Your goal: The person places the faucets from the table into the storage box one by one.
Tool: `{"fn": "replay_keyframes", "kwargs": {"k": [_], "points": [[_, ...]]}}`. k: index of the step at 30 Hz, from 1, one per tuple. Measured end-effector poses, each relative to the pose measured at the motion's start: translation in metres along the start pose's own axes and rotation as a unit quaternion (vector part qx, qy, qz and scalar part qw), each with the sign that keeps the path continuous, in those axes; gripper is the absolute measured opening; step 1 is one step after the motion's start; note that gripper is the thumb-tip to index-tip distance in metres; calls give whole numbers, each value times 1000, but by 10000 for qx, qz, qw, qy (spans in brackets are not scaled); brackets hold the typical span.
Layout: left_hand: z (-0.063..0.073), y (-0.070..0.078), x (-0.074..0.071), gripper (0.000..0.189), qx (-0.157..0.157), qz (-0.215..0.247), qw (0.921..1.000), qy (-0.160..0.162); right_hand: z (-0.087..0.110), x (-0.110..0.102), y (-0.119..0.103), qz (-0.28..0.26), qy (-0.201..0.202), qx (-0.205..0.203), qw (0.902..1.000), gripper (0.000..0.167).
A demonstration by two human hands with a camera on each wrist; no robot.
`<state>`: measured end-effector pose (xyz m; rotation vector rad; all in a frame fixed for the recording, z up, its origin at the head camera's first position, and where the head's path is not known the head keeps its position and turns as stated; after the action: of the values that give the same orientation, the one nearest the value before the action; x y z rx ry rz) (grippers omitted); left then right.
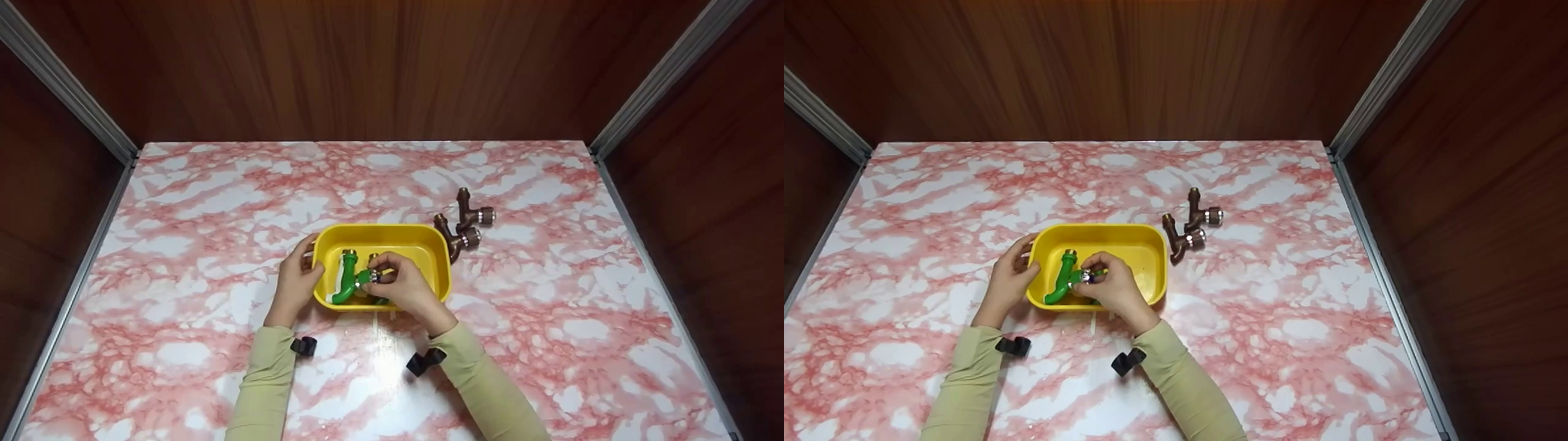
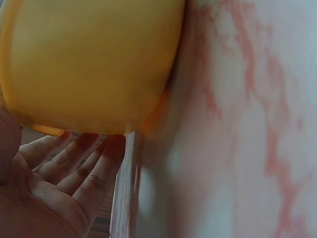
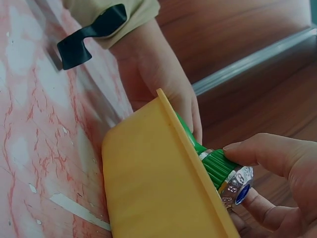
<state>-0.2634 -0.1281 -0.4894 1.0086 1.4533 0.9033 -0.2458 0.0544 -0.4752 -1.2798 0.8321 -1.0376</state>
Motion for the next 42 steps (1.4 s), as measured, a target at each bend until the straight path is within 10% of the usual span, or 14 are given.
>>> {"fn": "replay_keyframes", "kwargs": {"k": [42], "points": [[0, 1, -1, 54, -30, -107, 9999, 50, -2, 9, 0, 415, -436, 69, 9982, 34]]}}
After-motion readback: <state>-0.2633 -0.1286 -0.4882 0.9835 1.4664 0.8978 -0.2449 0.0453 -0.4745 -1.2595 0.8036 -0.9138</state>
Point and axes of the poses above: each hand's wrist, its own z-axis away from the middle knuckle, its own x-axis out of the palm, y = z × x, the point moved 10 cm from there along -z, towards the middle knuckle, and after that the axes turned 9 degrees about -z, right-handed, at the moved point
